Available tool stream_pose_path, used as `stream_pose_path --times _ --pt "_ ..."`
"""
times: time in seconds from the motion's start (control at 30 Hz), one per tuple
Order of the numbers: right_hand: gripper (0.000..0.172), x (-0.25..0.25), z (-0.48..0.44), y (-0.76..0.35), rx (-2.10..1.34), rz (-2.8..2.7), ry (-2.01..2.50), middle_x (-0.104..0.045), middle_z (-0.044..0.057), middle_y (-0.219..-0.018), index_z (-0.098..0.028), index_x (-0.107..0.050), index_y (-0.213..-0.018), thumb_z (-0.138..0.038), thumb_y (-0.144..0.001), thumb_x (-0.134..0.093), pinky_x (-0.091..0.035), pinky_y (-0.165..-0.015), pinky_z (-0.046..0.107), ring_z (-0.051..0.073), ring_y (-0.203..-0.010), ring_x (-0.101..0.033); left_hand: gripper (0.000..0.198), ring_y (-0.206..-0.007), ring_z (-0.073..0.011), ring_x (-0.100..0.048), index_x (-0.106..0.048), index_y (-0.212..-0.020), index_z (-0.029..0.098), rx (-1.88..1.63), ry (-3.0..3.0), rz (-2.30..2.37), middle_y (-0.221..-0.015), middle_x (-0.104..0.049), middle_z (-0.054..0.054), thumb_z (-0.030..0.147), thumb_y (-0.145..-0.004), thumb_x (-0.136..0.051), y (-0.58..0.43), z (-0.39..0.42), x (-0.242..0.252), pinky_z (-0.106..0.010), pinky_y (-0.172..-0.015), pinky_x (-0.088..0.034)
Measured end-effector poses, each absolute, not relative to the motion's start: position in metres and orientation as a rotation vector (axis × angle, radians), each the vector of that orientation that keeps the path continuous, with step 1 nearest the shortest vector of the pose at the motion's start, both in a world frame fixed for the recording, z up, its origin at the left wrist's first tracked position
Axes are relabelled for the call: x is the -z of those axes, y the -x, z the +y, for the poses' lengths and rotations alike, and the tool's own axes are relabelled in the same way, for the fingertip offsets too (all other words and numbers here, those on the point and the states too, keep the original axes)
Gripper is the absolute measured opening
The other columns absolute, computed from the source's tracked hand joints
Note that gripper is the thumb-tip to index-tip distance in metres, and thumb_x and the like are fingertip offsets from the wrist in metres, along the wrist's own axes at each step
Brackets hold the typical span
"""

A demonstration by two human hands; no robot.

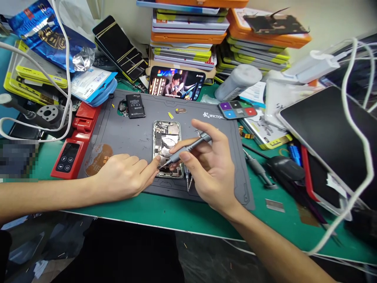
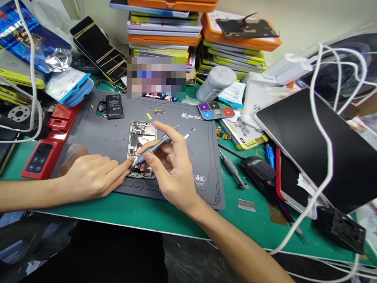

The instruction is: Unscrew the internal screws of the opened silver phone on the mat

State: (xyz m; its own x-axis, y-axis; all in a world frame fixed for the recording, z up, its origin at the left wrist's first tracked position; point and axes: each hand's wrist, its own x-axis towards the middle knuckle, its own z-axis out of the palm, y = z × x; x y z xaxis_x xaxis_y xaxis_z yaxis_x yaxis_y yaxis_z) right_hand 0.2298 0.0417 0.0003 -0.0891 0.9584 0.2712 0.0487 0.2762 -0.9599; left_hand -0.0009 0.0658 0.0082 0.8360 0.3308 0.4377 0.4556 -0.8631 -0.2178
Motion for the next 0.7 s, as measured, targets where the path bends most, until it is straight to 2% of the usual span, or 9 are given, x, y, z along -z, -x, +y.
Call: stream_pose_path --times 0.23,0.37,0.53,0.63,0.7 --pt "0.05 0.001 0.042 -0.231 -0.923 -1.469 1.033 -0.078 0.003 -0.108 -0.038 -0.046 -0.152 -0.032 -0.107 -0.064 -0.073 -0.064 0.039 0.018 -0.073 -0.076 0.024 -0.052 -0.0153 -0.061 -0.075 -0.119 0.006 0.568 2.734 -0.604 -0.064 -0.065 0.001 0.022 -0.106 -0.061 0.002 0.066 -0.009 -0.029 -0.047 -0.04" --pt "0.05 0.0 0.044 -0.231 -0.721 -1.464 1.054 -0.075 0.002 -0.102 -0.04 -0.046 -0.152 -0.03 -0.106 -0.064 -0.071 -0.061 0.038 0.019 -0.075 -0.074 0.026 -0.053 -0.0155 -0.061 -0.075 -0.119 0.006 0.561 2.728 -0.604 -0.063 -0.065 0.002 0.021 -0.108 -0.057 0.002 0.065 -0.008 -0.031 -0.047 -0.042" --pt "0.058 0.001 0.054 -0.23 -0.319 -1.567 0.946 -0.064 0.006 -0.132 -0.046 -0.045 -0.152 -0.026 -0.103 -0.068 -0.064 -0.054 0.032 0.018 -0.083 -0.075 0.027 -0.051 -0.0158 -0.061 -0.076 -0.118 0.004 0.586 2.697 -0.597 -0.062 -0.064 0.003 0.02 -0.109 -0.055 0.001 0.065 -0.005 -0.033 -0.045 -0.042" --pt "0.059 0.007 0.064 -0.229 -0.268 -1.685 0.869 -0.065 0.005 -0.126 -0.047 -0.043 -0.153 -0.026 -0.104 -0.066 -0.063 -0.054 0.031 0.017 -0.082 -0.074 0.027 -0.051 -0.0161 -0.061 -0.075 -0.118 0.004 0.597 2.693 -0.595 -0.062 -0.065 0.003 0.021 -0.11 -0.056 0.002 0.065 -0.004 -0.033 -0.044 -0.043" --pt "0.058 0.012 0.07 -0.228 -0.266 -1.736 0.837 -0.065 0.006 -0.131 -0.049 -0.041 -0.153 -0.029 -0.104 -0.065 -0.062 -0.053 0.031 0.017 -0.082 -0.073 0.027 -0.051 -0.0162 -0.061 -0.075 -0.118 0.004 0.599 2.694 -0.597 -0.062 -0.065 0.003 0.021 -0.109 -0.057 0.002 0.066 -0.004 -0.033 -0.045 -0.044"
